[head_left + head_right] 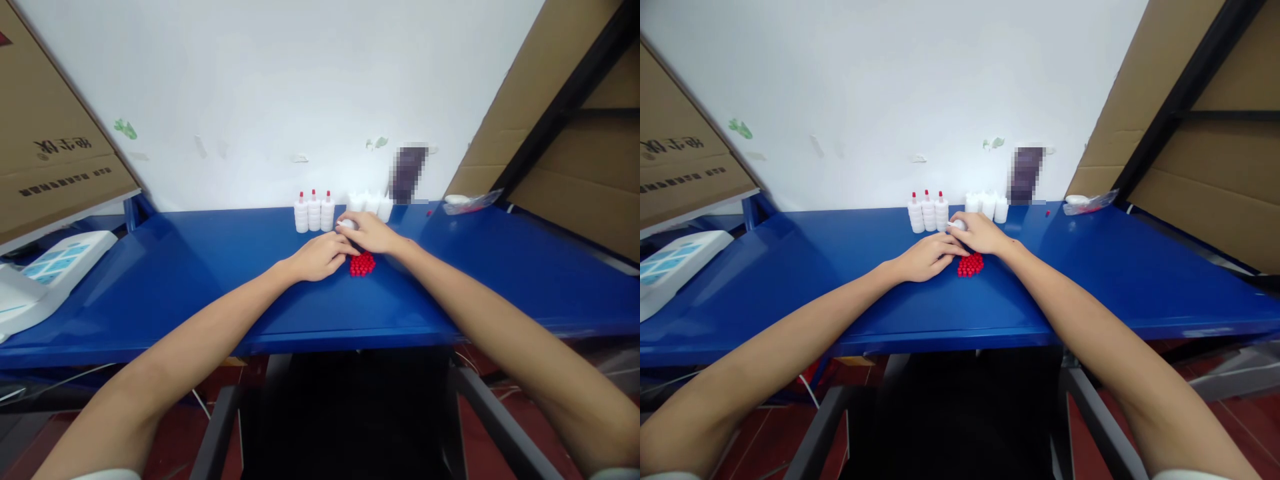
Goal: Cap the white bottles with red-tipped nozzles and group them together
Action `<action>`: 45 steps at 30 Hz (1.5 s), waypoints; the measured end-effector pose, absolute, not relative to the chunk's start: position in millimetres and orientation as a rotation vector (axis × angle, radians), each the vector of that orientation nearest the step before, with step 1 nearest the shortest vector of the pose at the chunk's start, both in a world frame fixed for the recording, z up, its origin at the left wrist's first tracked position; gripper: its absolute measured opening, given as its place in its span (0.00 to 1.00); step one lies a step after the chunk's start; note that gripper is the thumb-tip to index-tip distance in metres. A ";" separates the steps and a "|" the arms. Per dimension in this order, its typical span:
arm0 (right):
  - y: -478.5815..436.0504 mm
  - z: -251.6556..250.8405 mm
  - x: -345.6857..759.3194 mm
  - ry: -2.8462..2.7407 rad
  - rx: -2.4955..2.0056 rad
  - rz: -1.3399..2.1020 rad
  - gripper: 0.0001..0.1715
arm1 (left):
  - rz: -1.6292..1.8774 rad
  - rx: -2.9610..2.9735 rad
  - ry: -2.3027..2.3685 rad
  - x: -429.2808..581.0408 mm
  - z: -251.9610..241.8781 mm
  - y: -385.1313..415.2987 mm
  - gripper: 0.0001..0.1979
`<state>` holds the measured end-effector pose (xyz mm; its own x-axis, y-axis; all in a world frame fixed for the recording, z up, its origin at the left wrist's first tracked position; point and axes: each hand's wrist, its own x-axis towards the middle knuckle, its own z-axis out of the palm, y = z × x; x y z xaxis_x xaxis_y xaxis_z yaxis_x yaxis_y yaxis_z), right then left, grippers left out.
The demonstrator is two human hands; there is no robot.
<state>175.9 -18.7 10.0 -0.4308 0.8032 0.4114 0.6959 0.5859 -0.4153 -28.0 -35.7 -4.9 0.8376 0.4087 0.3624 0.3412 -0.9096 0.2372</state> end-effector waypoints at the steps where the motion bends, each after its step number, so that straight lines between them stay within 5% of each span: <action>1: -18.5 10.0 176.1 -2.246 -1.190 0.241 0.20 | 0.620 2.856 0.582 -28.0 -4.9 -35.5 0.21; 45: -19.6 13.2 176.3 -2.320 -1.215 0.234 0.23 | 0.734 2.809 0.559 -28.0 -3.0 -38.9 0.14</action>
<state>176.3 -19.6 13.2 -0.4719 0.8069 0.3553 0.7195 0.5854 -0.3737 -28.0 -38.9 -3.0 0.8068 0.4020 0.4331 0.3107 -0.9120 0.2678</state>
